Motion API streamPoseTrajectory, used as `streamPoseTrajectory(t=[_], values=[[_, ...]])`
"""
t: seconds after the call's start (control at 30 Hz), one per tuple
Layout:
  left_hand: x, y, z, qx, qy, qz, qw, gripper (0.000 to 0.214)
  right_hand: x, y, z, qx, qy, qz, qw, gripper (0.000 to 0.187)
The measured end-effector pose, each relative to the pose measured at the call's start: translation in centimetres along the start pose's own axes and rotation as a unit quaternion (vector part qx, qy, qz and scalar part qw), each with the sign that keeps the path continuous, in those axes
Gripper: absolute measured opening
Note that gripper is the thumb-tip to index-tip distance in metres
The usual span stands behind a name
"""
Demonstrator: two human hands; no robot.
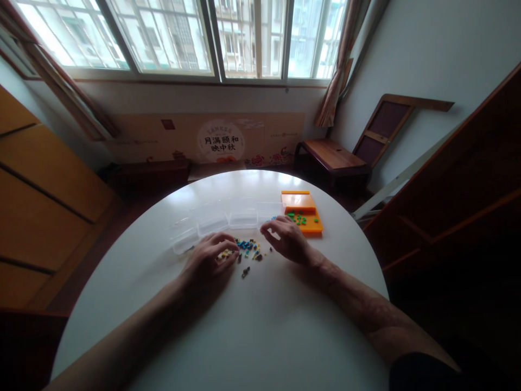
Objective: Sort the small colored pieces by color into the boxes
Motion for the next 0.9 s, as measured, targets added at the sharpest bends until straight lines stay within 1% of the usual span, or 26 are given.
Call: streamPoseTrajectory(t=[0.07,0.2,0.33,0.63,0.83,0.9], values=[[0.1,0.0,0.0,0.002,0.001,-0.002,1.000,0.009,0.4,0.1,1.0,-0.040,0.008,0.033,0.999,0.013],[0.0,0.1,-0.1,0.006,0.002,-0.005,1.000,0.008,1.0,0.3,2.5,-0.097,0.037,0.080,0.991,0.016],[0.0,0.1,-0.1,-0.002,0.002,0.005,1.000,0.009,1.3,0.5,3.5,-0.127,0.086,0.103,0.983,0.018],[0.2,0.1,0.1,-0.003,0.000,0.010,1.000,0.011,1.1,0.7,3.5,-0.130,0.113,0.096,0.980,0.015],[0.1,0.1,0.0,-0.008,-0.001,0.009,1.000,0.011,1.4,0.4,3.1,-0.120,0.090,0.100,0.984,0.016],[0.1,0.1,0.0,-0.007,0.001,0.010,1.000,0.010,1.3,0.2,2.4,-0.100,0.068,0.089,0.989,0.013]])
Point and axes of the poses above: each hand's wrist, its own y-axis away from the middle knuckle, its own x-axis out of the back of the hand, z = x × y, the point moved 6 cm from there along -y, towards the middle knuckle, and after that the axes turned 3 degrees about y, right-handed, at the moved point
